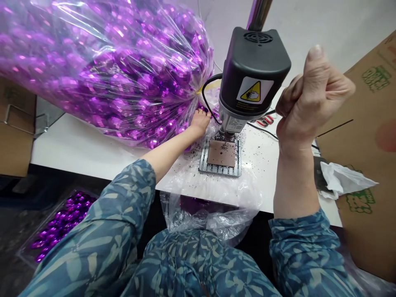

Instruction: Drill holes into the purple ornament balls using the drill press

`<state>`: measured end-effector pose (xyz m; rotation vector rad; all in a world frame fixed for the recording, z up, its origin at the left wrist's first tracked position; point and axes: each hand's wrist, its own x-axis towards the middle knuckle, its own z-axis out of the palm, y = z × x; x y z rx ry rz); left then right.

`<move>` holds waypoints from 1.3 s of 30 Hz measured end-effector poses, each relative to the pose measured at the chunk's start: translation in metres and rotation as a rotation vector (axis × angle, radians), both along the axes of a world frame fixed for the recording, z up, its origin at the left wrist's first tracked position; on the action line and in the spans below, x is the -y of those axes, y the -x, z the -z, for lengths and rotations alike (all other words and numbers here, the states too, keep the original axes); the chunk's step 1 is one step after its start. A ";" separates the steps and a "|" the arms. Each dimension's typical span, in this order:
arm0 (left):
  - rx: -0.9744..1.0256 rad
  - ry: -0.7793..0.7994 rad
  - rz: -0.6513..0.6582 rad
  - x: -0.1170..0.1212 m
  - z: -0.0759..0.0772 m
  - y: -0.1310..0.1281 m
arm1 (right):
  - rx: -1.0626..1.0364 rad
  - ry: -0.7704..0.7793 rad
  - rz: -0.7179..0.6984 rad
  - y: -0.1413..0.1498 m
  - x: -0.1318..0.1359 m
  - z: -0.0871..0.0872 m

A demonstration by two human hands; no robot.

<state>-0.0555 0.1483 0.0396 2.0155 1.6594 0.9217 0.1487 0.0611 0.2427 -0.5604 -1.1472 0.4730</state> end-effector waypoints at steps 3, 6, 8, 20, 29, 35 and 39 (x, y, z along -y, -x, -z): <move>-0.056 0.005 0.007 0.039 -0.015 0.009 | 0.030 0.010 0.031 -0.001 -0.002 0.000; 0.111 -0.028 0.002 0.087 -0.032 0.020 | 0.051 0.017 0.049 -0.001 -0.003 0.001; 0.363 0.020 0.017 0.116 -0.040 0.025 | 0.052 0.019 0.048 -0.001 -0.004 0.001; 1.278 0.687 0.035 0.167 -0.013 0.003 | 0.095 -0.026 0.135 0.005 -0.005 0.002; 1.289 0.700 0.013 0.165 -0.011 -0.005 | 0.070 -0.006 0.138 0.007 -0.002 -0.001; 1.297 0.691 -0.006 0.175 -0.012 -0.011 | 0.082 -0.032 0.166 0.008 -0.007 0.000; 1.322 0.638 -0.021 0.183 -0.010 -0.015 | 0.037 -0.047 0.074 0.006 -0.009 0.001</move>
